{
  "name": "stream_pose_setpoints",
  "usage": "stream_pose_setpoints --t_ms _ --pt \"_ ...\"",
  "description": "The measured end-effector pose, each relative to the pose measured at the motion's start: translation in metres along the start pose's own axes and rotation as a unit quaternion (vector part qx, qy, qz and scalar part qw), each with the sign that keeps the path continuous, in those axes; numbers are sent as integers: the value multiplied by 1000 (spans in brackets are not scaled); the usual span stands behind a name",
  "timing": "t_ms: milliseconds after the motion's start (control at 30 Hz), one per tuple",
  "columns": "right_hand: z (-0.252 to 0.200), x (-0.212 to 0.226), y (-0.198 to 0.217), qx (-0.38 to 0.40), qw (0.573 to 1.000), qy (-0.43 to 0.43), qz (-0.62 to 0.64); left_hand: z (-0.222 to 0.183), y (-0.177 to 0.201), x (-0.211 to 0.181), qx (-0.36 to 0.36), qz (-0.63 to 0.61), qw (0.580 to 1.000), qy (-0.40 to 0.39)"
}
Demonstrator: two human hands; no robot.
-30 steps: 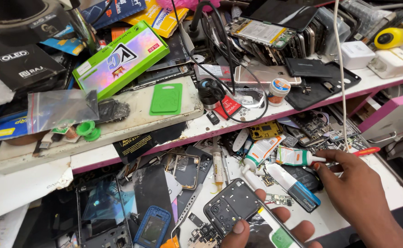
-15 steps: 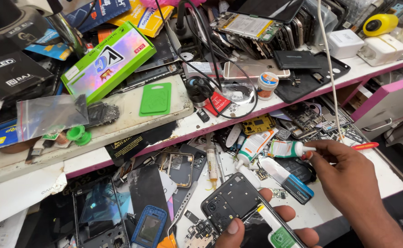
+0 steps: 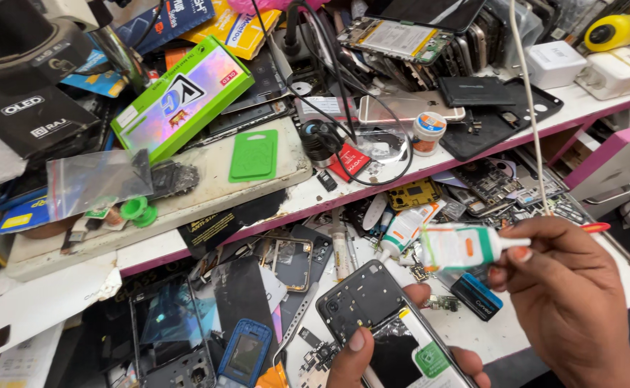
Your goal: The person unscrews several small components inside a disassembled mobile phone with a screwdriver and applies adhesive from a small tube to the edges of the device's internal frame.
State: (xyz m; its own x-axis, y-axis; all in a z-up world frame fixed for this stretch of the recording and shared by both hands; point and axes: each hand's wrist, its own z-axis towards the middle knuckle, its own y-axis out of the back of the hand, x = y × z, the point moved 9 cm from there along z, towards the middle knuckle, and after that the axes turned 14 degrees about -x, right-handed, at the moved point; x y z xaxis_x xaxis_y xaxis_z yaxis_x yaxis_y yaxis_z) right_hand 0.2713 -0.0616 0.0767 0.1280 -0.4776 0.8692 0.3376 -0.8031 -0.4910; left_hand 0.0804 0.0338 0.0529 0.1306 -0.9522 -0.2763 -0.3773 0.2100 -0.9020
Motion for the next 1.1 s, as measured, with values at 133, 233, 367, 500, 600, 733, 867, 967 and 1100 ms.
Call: stream_pose_setpoints --t_ms 133,233,367,500,600,733,867,967,1100 --pt "-11 -23 -8 45 997 -61 0 -1 -6 -2 -3 -30 999 -14" --pt "-21 -32 -16 80 993 -90 3 -4 -13 -10 18 -11 998 -61" --pt "-30 -46 -20 72 987 -132 -64 -3 -7 -10 -44 -67 994 -70" --pt "-34 -45 -30 121 974 -92 -166 -3 8 -16 -119 -110 984 -79" --pt "-40 -38 -42 173 975 -95 -104 -6 4 -31 -81 -109 985 -105" --pt "-60 -44 -58 256 947 -155 -117 -14 21 -57 -169 -132 961 -175" --pt "-89 -76 -62 268 903 -222 -251 -26 28 -72 -225 -152 927 -260" --pt "-100 -89 -69 247 916 -224 -223 -29 32 -73 -248 -103 935 -230" --pt "-102 -92 -73 227 939 -241 -95 -30 28 -74 -210 -77 944 -243"
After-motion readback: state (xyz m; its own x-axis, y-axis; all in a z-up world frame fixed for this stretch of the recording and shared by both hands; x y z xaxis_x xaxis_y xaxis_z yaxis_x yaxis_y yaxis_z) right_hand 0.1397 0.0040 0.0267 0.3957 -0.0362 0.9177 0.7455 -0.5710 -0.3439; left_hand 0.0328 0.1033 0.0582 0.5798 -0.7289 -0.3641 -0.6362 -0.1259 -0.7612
